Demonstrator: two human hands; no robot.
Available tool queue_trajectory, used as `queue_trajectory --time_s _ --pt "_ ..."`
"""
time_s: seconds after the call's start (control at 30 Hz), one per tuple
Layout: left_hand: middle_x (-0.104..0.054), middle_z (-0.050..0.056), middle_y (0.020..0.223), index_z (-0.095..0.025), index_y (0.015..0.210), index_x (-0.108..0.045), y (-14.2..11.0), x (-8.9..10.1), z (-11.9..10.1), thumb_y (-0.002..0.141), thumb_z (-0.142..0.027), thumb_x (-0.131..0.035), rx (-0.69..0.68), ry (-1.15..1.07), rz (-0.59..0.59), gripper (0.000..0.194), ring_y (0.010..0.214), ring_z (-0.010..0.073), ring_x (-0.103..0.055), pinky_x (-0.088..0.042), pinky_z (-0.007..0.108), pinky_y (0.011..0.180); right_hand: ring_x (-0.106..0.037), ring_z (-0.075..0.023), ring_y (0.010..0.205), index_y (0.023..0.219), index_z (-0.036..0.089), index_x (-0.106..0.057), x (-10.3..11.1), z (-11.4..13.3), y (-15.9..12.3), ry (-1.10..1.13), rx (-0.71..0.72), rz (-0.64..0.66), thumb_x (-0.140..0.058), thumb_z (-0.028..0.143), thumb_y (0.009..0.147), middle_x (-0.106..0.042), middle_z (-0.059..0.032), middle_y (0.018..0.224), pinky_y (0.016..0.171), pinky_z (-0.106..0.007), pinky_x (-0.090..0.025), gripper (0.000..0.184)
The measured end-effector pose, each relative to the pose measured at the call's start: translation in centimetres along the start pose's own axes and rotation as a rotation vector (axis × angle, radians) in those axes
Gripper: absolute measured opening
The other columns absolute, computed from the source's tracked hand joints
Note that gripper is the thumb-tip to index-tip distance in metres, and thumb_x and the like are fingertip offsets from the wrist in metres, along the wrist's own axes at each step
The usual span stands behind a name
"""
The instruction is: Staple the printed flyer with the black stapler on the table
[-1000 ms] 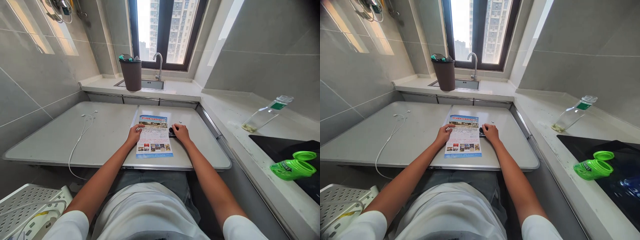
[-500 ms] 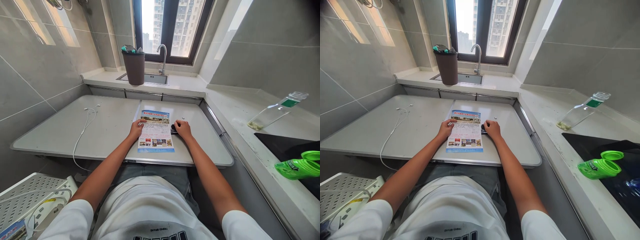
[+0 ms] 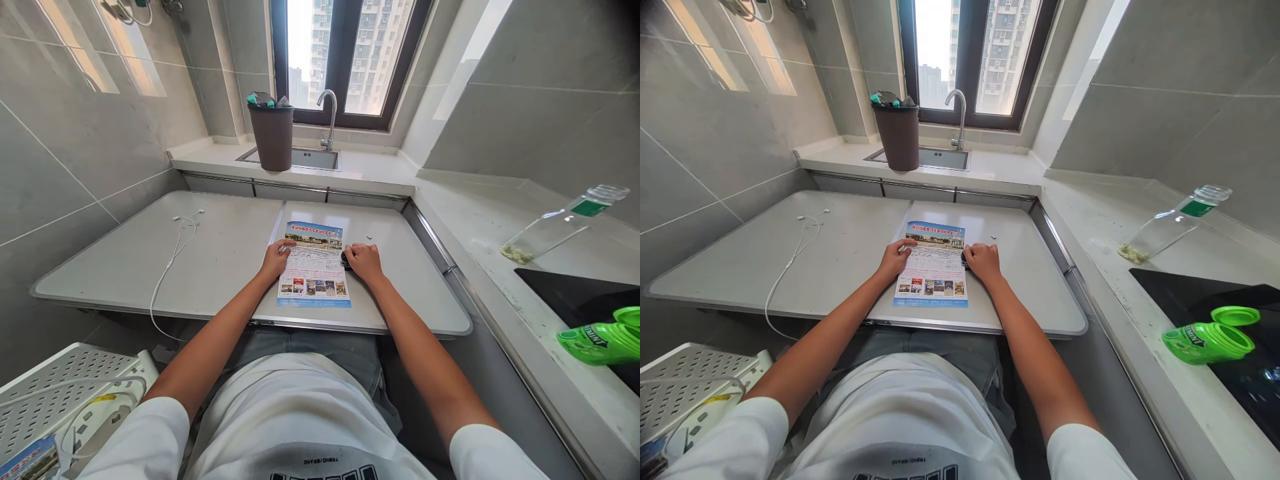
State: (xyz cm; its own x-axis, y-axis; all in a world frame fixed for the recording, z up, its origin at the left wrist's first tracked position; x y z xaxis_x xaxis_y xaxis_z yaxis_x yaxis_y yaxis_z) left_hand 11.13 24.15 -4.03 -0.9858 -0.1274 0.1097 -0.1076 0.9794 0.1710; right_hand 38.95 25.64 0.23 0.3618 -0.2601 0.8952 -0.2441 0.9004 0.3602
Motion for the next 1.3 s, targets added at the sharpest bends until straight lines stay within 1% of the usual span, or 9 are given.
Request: queue_trajectory --time_s 0.17,0.27,0.5,0.6,0.7,0.83,1.03,1.17,1.3 --pt "-0.075 0.009 0.104 -0.017 0.112 -0.074 0.0 -0.1 0.2 0.084 -0.026 -0.063 0.001 -0.012 -0.001 0.031 0.078 0.0220 -0.070 -0.055 0.033 0.070 -0.056 -0.0177 0.074 0.063 0.018 -0.061 0.0 0.5 -0.1 -0.051 0.018 0.006 -0.033 0.034 0.103 -0.069 -0.0054 0.075 0.081 -0.035 -0.026 0.051" --pt "-0.076 0.009 0.102 -0.016 0.112 -0.074 0.1 -0.1 0.2 0.084 -0.024 -0.061 0.005 -0.008 -0.001 0.032 0.075 0.0212 -0.069 -0.054 0.032 0.067 -0.057 -0.0183 0.077 0.063 0.018 -0.063 -0.1 0.7 -0.1 -0.080 0.023 0.017 -0.032 0.034 0.103 -0.070 -0.0056 0.076 0.082 -0.036 -0.025 0.053" --pt "-0.075 0.010 0.111 -0.016 0.112 -0.074 0.1 0.0 0.2 0.086 -0.020 -0.057 0.000 0.030 -0.007 0.032 0.078 0.0204 -0.071 -0.054 0.030 0.066 -0.058 -0.0213 0.087 0.068 0.017 -0.069 -0.3 1.1 -0.3 -0.134 0.019 0.052 -0.031 0.033 0.104 -0.074 -0.0093 0.084 0.086 -0.039 -0.026 0.054" --pt "-0.076 0.009 0.109 -0.016 0.110 -0.074 0.1 0.1 0.3 0.086 -0.017 -0.056 0.006 0.049 -0.013 0.030 0.077 0.0198 -0.071 -0.055 0.030 0.068 -0.058 -0.0237 0.092 0.074 0.017 -0.072 -0.4 1.2 -0.4 -0.165 0.004 0.067 -0.029 0.033 0.105 -0.075 -0.0118 0.089 0.088 -0.041 -0.026 0.055" --pt "-0.076 0.009 0.105 -0.016 0.108 -0.075 0.1 0.1 0.4 0.086 -0.015 -0.055 0.011 0.063 -0.020 0.029 0.077 0.0195 -0.070 -0.056 0.031 0.071 -0.057 -0.0272 0.099 0.086 0.017 -0.076 -0.6 1.5 -0.6 -0.230 -0.009 0.093 -0.028 0.032 0.106 -0.074 -0.0153 0.098 0.091 -0.044 -0.026 0.054" --pt "-0.076 0.009 0.109 -0.016 0.108 -0.075 0.2 0.1 0.5 0.086 -0.013 -0.055 0.017 0.088 -0.027 0.030 0.077 0.0198 -0.071 -0.057 0.032 0.071 -0.054 -0.0315 0.102 0.099 0.015 -0.076 -1.0 2.1 -0.9 -0.325 -0.003 0.106 -0.026 0.030 0.106 -0.072 -0.0186 0.105 0.091 -0.049 -0.027 0.052" --pt "-0.074 0.009 0.117 -0.017 0.106 -0.075 0.3 0.2 0.4 0.086 -0.010 -0.054 -0.008 0.141 -0.032 0.030 0.091 0.0214 -0.072 -0.058 0.034 0.083 -0.052 -0.0341 0.105 0.108 0.014 -0.073 -1.3 2.4 -1.1 -0.376 -0.003 0.120 -0.022 0.031 0.107 -0.068 -0.0213 0.111 0.092 -0.050 -0.028 0.054" --pt "-0.074 0.009 0.120 -0.018 0.107 -0.075 0.3 0.1 0.5 0.088 -0.011 -0.052 -0.020 0.191 -0.028 0.030 0.091 0.0222 -0.072 -0.057 0.037 0.087 -0.051 -0.0345 0.106 0.105 0.012 -0.073 -1.6 3.1 -1.2 -0.390 0.017 0.129 -0.022 0.031 0.107 -0.066 -0.0223 0.111 0.092 -0.050 -0.029 0.055" --pt "-0.073 0.008 0.122 -0.018 0.105 -0.075 0.2 0.2 0.1 0.087 -0.011 -0.053 -0.055 0.255 -0.031 0.029 0.099 0.0233 -0.071 -0.055 0.039 0.095 -0.052 -0.0334 0.107 0.103 0.014 -0.072 -1.5 3.5 -1.3 -0.374 0.028 0.131 -0.022 0.032 0.107 -0.065 -0.0213 0.113 0.093 -0.050 -0.031 0.053"
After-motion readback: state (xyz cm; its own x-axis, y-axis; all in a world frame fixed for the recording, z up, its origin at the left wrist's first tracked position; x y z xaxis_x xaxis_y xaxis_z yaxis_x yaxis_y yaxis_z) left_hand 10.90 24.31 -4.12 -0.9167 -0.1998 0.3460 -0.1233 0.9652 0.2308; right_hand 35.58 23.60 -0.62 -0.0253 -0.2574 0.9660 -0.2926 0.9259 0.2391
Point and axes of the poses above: each hand's wrist, its own y-axis towards the middle knuckle, its own x-axis out of the back of the hand, z = x × y, the point moved 10 cm from there along y, towards the middle knuckle
